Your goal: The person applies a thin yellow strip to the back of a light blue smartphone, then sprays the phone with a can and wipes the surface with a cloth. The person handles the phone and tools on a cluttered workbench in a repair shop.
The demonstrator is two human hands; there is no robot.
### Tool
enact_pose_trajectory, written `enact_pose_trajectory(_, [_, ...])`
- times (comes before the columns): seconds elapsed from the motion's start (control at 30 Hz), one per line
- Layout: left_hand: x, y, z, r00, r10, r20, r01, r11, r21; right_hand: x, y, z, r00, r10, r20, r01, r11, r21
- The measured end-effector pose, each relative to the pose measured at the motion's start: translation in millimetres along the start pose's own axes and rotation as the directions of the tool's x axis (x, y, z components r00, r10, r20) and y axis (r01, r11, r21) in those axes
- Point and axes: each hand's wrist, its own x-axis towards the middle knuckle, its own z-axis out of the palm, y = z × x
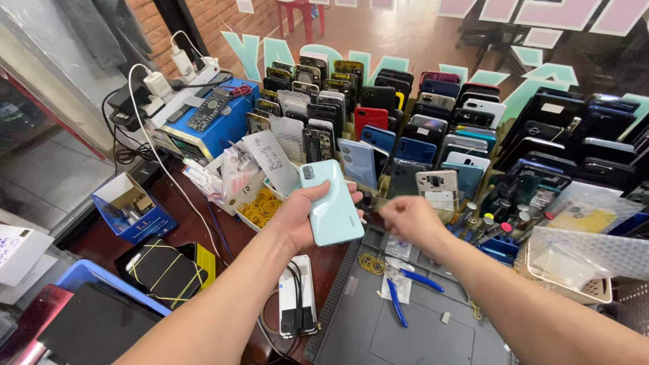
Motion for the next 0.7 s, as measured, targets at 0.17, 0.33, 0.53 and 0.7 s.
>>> enact_pose_trajectory(0.17, [-11.5,30.7,-23.8,0.998,-0.044,0.034,0.043,0.999,0.015,5.1,59.3,58.0,0.989,-0.131,0.065,0.143,0.784,-0.605])
enact_pose_trajectory(0.33, [-24.3,55.9,-40.2,0.995,-0.092,0.028,0.092,0.996,-0.01,1.1,67.9,86.4,0.998,-0.034,-0.062,-0.025,0.651,-0.759])
enact_pose_trajectory(0.53, [-25.2,64.6,-45.9,0.982,-0.14,0.128,0.133,0.989,0.058,-2.4,58.7,83.2,0.991,0.004,-0.133,-0.096,0.712,-0.695])
enact_pose_trajectory(0.7, [-21.8,56.3,-31.1,0.992,-0.077,0.102,0.054,0.975,0.217,-5.9,20.4,58.3,0.972,-0.129,-0.196,-0.012,0.807,-0.591])
